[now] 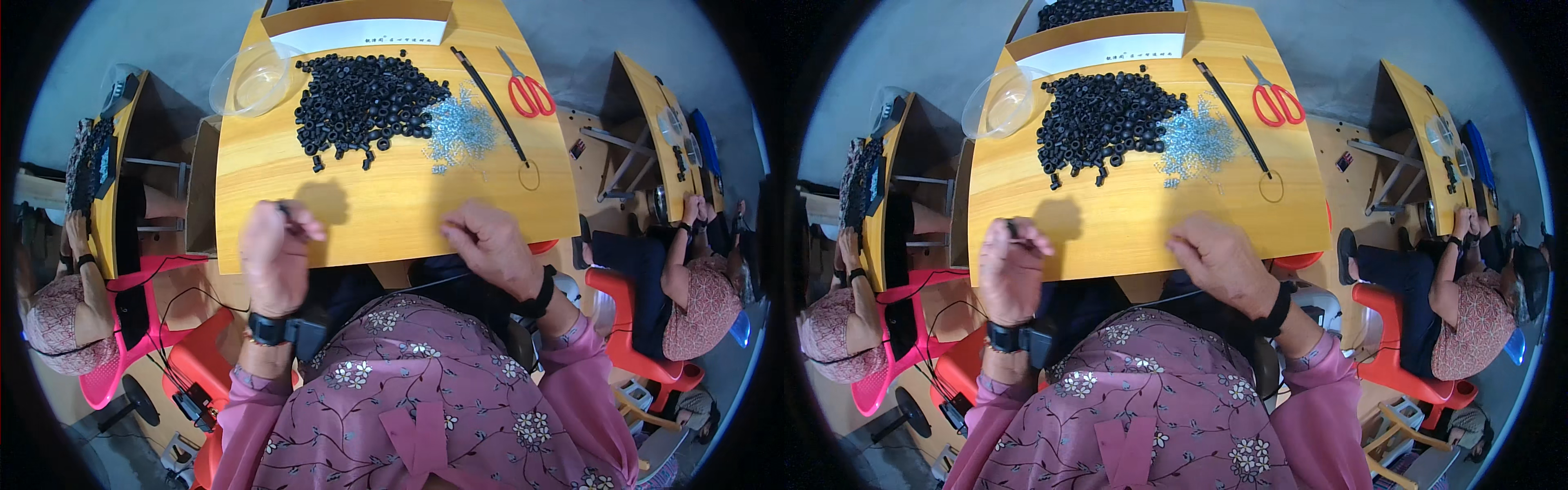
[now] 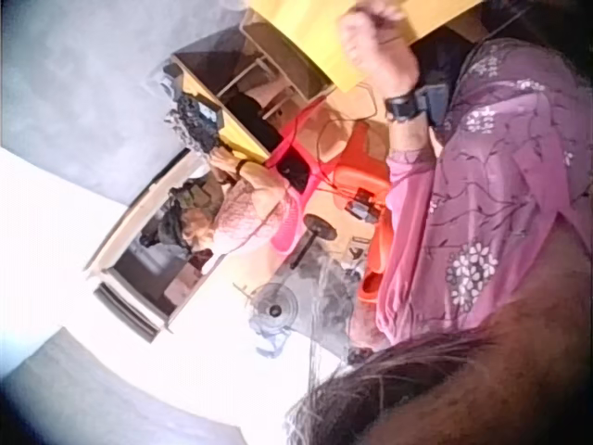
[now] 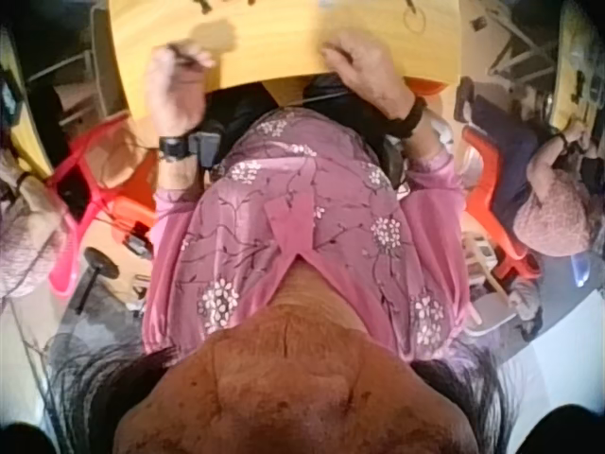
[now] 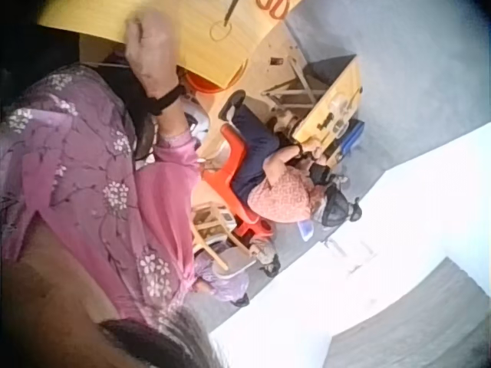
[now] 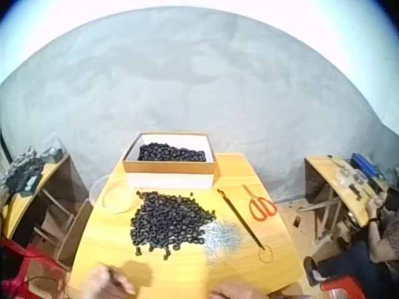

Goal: Assembling small black rubber grommets onto plastic components at a workbench.

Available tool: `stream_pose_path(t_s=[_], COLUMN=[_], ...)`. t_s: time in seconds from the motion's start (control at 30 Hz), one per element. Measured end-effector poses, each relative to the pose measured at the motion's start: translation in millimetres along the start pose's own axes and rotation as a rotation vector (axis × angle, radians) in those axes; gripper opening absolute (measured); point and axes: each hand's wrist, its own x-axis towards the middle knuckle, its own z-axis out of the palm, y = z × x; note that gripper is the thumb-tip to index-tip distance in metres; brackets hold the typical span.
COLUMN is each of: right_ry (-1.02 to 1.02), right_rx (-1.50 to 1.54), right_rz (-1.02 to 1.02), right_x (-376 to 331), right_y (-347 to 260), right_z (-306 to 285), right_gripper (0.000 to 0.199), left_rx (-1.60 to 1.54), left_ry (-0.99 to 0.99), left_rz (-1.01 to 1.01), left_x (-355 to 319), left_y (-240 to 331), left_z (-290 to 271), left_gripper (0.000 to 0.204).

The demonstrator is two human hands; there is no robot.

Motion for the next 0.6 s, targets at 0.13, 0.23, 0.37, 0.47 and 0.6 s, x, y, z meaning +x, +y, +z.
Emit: stream_pose_path(t_s=[0.13, 0.23, 0.37, 0.47, 0.6], right_ry=[0.157, 0.287, 0.294, 0.163, 0.157], right_rx=[-0.147, -0.163, -0.159, -0.404, -0.380], right_rz=[0.108, 0.165, 0.214, 0.113, 0.187], right_x=[3, 8, 20, 25, 28], right_y=[12, 25, 29, 42, 34], right_z=[-16, -31, -38, -31, -29], right_gripper=[0.011, 0.012, 0.012, 0.013, 0.013], left_rx=[-0.072, -0.064, -0.057, -0.081, -0.078], left_ry=[0.289, 0.412, 0.578, 0.612, 0.690], left_rz=[0.037, 0.105, 0.180, 0.167, 0.127], left_x=[1, 0, 2, 6, 11], left_y=[41, 59, 71, 70, 74], left_z=[-63, -113, -152, -172, -185], left_gripper=[0.025, 0.028, 0.023, 0.022, 0.021])
